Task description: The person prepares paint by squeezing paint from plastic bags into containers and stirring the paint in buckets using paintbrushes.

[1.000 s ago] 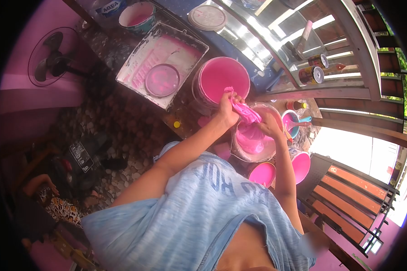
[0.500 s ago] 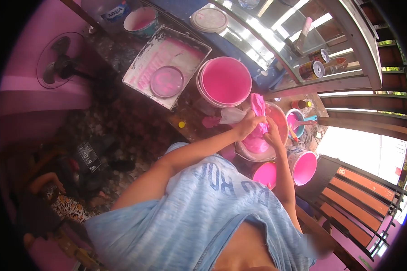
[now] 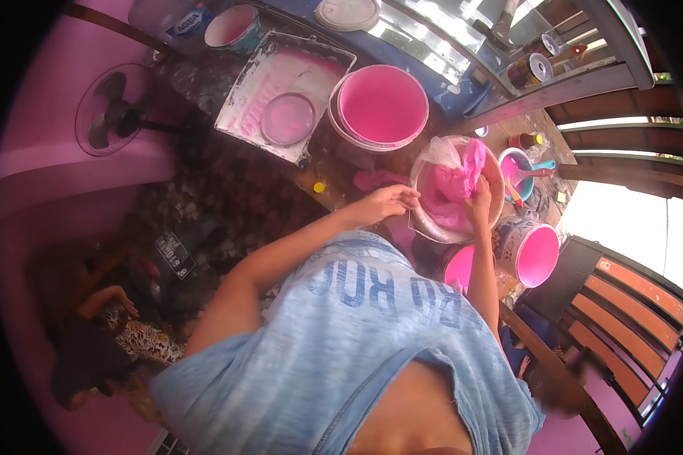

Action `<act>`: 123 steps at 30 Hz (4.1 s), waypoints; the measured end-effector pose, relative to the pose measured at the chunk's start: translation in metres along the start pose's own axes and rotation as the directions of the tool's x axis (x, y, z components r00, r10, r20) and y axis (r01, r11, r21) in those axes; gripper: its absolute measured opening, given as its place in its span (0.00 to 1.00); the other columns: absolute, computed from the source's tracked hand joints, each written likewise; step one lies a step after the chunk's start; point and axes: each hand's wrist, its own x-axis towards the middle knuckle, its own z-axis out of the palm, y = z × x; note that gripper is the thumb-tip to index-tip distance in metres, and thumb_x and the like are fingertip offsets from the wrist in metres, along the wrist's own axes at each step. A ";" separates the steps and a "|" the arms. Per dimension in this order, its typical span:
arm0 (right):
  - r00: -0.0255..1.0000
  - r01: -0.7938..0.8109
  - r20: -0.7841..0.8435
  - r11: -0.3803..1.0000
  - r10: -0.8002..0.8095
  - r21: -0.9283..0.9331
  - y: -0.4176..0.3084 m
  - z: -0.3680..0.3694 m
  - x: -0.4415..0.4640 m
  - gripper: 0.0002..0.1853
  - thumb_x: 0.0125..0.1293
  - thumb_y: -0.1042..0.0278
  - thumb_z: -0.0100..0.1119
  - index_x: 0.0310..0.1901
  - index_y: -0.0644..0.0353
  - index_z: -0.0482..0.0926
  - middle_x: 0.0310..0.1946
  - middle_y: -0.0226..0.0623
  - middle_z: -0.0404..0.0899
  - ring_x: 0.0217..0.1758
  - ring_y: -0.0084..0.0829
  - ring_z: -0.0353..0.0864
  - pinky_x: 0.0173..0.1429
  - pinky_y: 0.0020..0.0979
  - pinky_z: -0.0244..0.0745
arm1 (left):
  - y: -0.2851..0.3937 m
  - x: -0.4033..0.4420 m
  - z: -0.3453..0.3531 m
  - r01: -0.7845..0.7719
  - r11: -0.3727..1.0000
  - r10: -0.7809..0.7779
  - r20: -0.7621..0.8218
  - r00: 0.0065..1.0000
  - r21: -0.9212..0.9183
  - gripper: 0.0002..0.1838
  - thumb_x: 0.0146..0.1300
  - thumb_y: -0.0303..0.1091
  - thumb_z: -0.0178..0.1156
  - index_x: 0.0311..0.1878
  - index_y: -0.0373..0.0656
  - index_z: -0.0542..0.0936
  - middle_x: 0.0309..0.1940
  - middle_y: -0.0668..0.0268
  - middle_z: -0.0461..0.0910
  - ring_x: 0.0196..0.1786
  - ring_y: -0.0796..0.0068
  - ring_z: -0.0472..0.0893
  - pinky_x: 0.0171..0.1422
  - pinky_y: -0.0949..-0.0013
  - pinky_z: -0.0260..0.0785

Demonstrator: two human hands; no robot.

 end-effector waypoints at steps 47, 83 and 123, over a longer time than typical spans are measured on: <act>0.983 -0.181 0.084 0.915 0.161 0.361 -0.333 0.036 0.082 0.03 0.69 0.73 0.61 0.39 0.62 0.77 0.18 0.24 0.71 0.21 0.13 0.66 0.26 0.21 0.60 | 0.297 -0.049 -0.396 0.281 0.103 0.831 -0.237 0.502 0.954 0.14 0.63 0.40 0.66 0.45 0.41 0.86 0.32 0.61 0.79 0.35 0.64 0.81 0.42 0.64 0.70; 0.950 0.158 -0.313 0.852 0.007 0.499 -0.361 -0.048 0.128 0.31 0.57 0.72 0.72 0.62 0.62 0.72 0.31 0.26 0.77 0.25 0.11 0.69 0.30 0.17 0.64 | 0.318 -0.015 -0.078 -0.718 -0.157 0.644 0.621 0.446 0.678 0.14 0.58 0.27 0.66 0.49 0.48 0.86 0.36 0.65 0.84 0.35 0.65 0.83 0.37 0.66 0.75; 0.967 -0.138 -0.177 0.964 0.181 0.229 -0.244 0.044 0.083 0.06 0.67 0.74 0.60 0.39 0.68 0.84 0.31 0.43 0.81 0.32 0.36 0.81 0.37 0.33 0.72 | 0.140 0.056 -0.243 0.048 0.954 -0.020 -0.098 0.995 0.297 0.34 0.63 0.39 0.66 0.69 0.37 0.67 0.60 0.59 0.74 0.64 0.70 0.72 0.69 0.67 0.63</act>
